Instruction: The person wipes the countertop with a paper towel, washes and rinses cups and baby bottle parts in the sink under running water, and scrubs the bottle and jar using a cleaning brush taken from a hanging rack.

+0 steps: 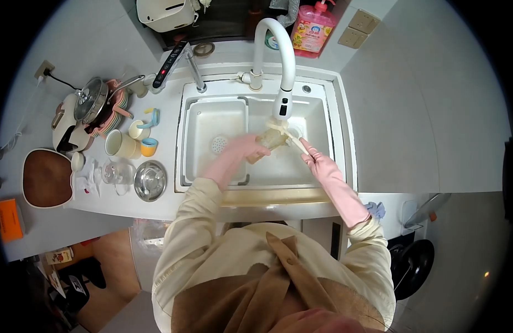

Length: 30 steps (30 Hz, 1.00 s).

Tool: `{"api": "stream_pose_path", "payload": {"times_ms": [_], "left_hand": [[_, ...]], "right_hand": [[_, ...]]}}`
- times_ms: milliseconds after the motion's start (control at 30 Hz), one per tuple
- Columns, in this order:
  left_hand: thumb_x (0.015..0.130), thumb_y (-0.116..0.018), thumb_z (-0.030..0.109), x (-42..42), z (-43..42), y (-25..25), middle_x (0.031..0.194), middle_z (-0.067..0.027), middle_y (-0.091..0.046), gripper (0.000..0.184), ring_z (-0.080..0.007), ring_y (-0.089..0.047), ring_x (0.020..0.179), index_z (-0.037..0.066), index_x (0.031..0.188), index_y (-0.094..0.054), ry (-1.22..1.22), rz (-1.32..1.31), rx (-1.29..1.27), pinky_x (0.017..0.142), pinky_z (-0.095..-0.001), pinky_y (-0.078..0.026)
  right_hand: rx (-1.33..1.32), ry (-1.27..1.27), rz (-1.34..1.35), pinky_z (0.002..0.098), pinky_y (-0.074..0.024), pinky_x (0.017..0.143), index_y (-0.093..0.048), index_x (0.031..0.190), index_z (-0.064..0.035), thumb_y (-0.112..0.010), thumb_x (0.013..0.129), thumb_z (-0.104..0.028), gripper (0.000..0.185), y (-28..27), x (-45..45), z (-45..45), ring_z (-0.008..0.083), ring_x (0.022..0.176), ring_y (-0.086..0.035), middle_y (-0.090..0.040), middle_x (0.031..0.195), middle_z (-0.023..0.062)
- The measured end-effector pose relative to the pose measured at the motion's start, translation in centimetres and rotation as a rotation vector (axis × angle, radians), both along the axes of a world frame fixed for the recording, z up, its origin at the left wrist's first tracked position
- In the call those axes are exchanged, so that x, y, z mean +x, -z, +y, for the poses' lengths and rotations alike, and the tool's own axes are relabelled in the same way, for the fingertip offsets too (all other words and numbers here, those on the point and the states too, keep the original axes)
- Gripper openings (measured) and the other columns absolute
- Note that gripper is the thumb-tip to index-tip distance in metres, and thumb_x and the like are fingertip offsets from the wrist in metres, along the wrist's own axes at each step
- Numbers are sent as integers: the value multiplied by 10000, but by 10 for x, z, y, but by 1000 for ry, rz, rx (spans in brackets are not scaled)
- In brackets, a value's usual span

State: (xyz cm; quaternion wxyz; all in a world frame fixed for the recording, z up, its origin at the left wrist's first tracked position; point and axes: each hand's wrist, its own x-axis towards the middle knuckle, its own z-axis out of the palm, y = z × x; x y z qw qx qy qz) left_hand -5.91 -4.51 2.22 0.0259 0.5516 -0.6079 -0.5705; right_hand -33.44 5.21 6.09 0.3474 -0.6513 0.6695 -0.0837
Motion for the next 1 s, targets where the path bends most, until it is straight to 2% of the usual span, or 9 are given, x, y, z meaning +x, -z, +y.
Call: {"api": "stream_pose_path", "payload": {"times_ms": [100, 200, 333, 400, 500, 600, 700, 800, 1000], "left_hand": [[680, -761, 322, 4, 5, 41, 894, -29, -644, 470, -145, -619, 822, 102, 1072, -623, -227, 288, 340, 722, -331, -495], [687, -764, 324, 7, 18, 11, 926, -17, -639, 474, -113, -606, 820, 129, 1094, -621, -377, 384, 405, 706, -324, -488], [680, -764, 326, -6, 20, -1, 987, -29, -636, 523, -149, -607, 847, 115, 1133, -611, -71, 311, 206, 726, -326, -481], [670, -761, 332, -4, 19, -8, 1001, -33, -642, 554, -163, -610, 862, 112, 1155, -607, 13, 287, 126, 742, -326, -480], [644, -756, 375, 13, 17, -36, 1003, -51, -662, 606, -195, -625, 893, 107, 1168, -615, 227, 145, -62, 762, -331, -482], [620, -737, 392, 16, 10, -41, 937, -88, -686, 477, -197, -633, 927, 125, 1012, -700, 381, -340, -213, 784, -337, -489], [608, -735, 405, 8, 6, -49, 950, -104, -687, 428, -234, -649, 907, 107, 914, -725, 294, -509, -322, 792, -345, -503], [598, -740, 390, 9, -8, -54, 917, -94, -691, 404, -233, -661, 860, 98, 877, -729, 108, -612, -285, 799, -332, -510], [598, -763, 338, -11, -14, -64, 906, -68, -698, 404, -222, -668, 855, 130, 942, -726, 487, -883, -407, 720, -379, -539]], "right_hand": [[25, 86, -24, 286, -454, 895, -403, 1412, -345, -491, 978, -214, 462, -8, 8, 18, 249, 972, -594, -625, 1161, 105], [269, 397, -640, 261, -431, 789, -431, 1407, -289, -495, 975, -220, 442, 51, -13, 24, 194, 857, -558, -615, 1013, 58], [441, 362, -479, 220, -329, 469, -482, 1377, -282, -523, 967, -291, 412, 38, -8, 6, 62, 544, -404, -502, 660, -61], [452, 369, -387, 211, -241, 443, -488, 1366, -308, -531, 963, -297, 405, 7, -1, 1, 43, 516, -310, -422, 624, -72], [437, 337, -308, 220, -291, 463, -492, 1362, -313, -540, 956, -318, 408, 6, -16, -3, 53, 529, -336, -454, 637, -72], [259, 137, -150, 250, -425, 589, -496, 1358, -310, -550, 946, -330, 416, 24, -26, 0, 88, 632, -489, -588, 754, -52], [260, 59, -31, 260, -466, 759, -568, 1283, -217, -541, 946, -309, 350, 38, -32, 13, 120, 837, -593, -661, 953, 29], [346, -17, 257, 297, -477, 849, -616, 1214, -164, -551, 917, -372, 369, -29, -4, 33, 189, 970, -637, -671, 1056, 105], [182, 105, 319, 332, -491, 860, -553, 1287, -288, -553, 903, -329, 386, -42, -45, 43, 227, 941, -634, -665, 1033, 108]]}}
